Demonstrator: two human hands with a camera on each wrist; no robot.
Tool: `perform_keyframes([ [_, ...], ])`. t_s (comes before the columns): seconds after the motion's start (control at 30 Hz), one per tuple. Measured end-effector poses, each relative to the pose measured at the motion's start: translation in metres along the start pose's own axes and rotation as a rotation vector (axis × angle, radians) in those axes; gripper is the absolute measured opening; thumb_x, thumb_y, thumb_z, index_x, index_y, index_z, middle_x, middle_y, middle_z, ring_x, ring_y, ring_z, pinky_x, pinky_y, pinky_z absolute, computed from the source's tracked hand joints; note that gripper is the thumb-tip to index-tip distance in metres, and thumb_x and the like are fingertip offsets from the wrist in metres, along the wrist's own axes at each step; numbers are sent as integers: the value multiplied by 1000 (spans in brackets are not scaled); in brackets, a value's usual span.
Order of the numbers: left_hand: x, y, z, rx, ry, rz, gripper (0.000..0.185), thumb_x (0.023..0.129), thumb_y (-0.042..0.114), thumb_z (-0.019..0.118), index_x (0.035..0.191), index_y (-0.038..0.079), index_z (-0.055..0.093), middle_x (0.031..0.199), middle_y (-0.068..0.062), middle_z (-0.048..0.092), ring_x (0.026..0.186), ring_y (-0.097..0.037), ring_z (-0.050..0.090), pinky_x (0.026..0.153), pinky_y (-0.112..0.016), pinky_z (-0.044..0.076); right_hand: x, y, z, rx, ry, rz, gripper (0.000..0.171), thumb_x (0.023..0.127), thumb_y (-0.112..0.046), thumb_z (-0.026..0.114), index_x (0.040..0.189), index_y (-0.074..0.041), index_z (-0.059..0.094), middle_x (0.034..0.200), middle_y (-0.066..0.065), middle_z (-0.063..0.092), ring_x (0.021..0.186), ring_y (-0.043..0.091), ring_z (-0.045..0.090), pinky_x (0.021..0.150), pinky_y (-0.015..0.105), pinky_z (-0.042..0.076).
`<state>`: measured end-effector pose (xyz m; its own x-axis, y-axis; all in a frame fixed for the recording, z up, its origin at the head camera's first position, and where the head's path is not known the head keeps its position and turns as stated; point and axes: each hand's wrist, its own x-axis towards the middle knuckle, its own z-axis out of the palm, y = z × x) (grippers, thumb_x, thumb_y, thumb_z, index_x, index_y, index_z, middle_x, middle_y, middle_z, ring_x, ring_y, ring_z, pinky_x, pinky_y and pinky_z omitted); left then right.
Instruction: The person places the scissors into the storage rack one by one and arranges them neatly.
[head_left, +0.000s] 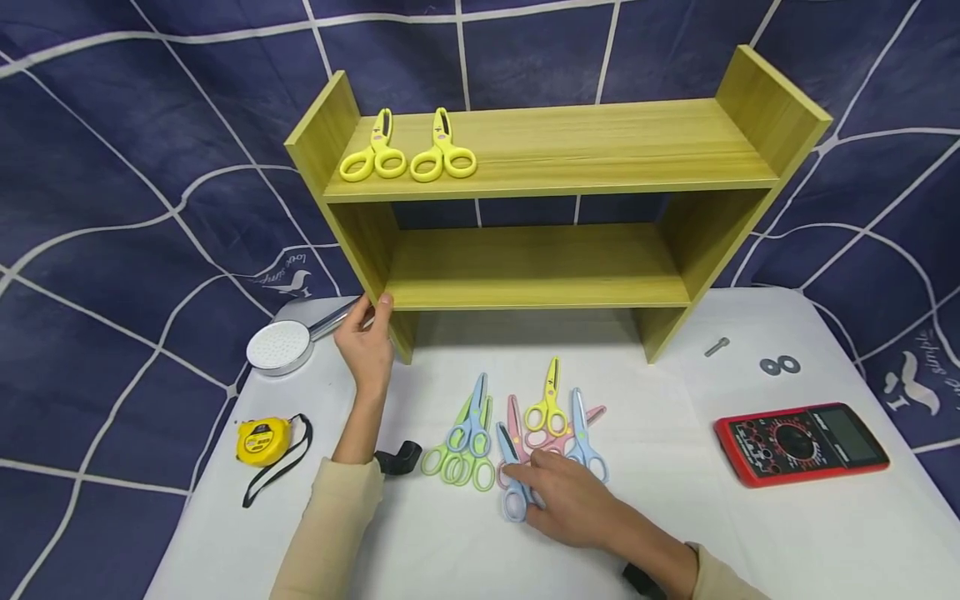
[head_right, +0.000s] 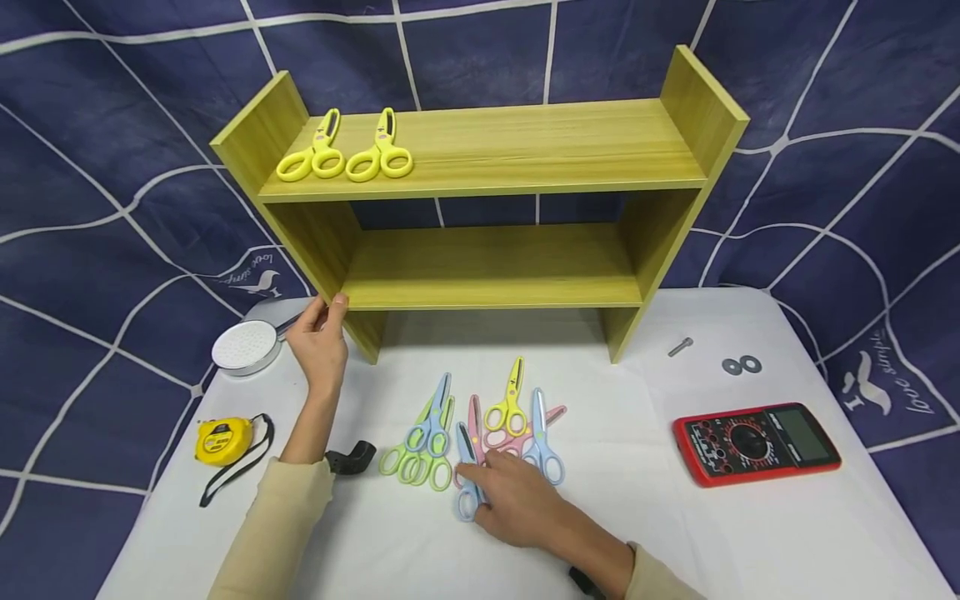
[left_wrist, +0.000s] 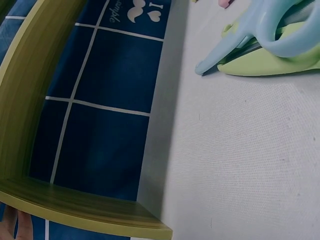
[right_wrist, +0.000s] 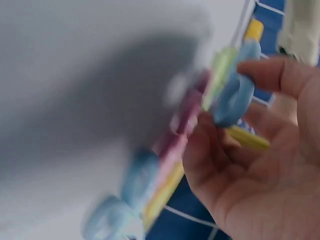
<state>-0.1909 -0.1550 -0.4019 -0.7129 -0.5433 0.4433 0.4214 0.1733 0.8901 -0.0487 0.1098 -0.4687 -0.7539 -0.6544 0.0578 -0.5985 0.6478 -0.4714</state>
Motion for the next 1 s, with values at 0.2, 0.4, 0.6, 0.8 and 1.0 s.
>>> perform_keyframes([
  [0.2, 0, 2, 0, 2, 13, 6, 25, 88, -3, 67, 112, -12, 68, 106, -29, 67, 80, -6, 65, 72, -17, 54, 2, -1, -24, 39, -117, -25, 39, 77, -13, 69, 116, -19, 72, 79, -13, 53, 67, 2, 42, 54, 18, 36],
  [0.4, 0, 2, 0, 5, 13, 0, 25, 89, -3, 67, 112, -11, 68, 107, -29, 67, 80, -6, 65, 72, -17, 54, 1, 1, -31, 88, -205, -99, 43, 82, -12, 65, 124, -21, 70, 78, -16, 58, 67, 0, 44, 58, 17, 38],
  [0.6, -2, 1, 1, 1, 2, 1, 25, 89, -3, 67, 113, -12, 67, 106, -29, 67, 83, -12, 66, 73, -18, 54, -1, 2, -32, 129, -143, -163, 41, 81, -10, 67, 121, -17, 66, 85, -14, 59, 72, 0, 47, 63, 15, 41],
  [0.8, -2, 1, 2, 4, 8, 14, 25, 89, -4, 66, 112, -12, 67, 105, -29, 68, 81, -8, 65, 72, -17, 54, 6, -6, -61, 48, 124, -246, 44, 84, -12, 68, 127, -16, 63, 90, -11, 56, 71, 1, 44, 60, 12, 39],
  [1.0, -2, 0, 2, 8, 23, 15, 24, 88, -5, 66, 111, -12, 68, 102, -30, 67, 80, -5, 64, 71, -17, 54, 24, -23, -113, -64, 498, -337, 42, 87, -15, 61, 129, -11, 63, 91, -3, 58, 71, 9, 48, 60, 24, 44],
])
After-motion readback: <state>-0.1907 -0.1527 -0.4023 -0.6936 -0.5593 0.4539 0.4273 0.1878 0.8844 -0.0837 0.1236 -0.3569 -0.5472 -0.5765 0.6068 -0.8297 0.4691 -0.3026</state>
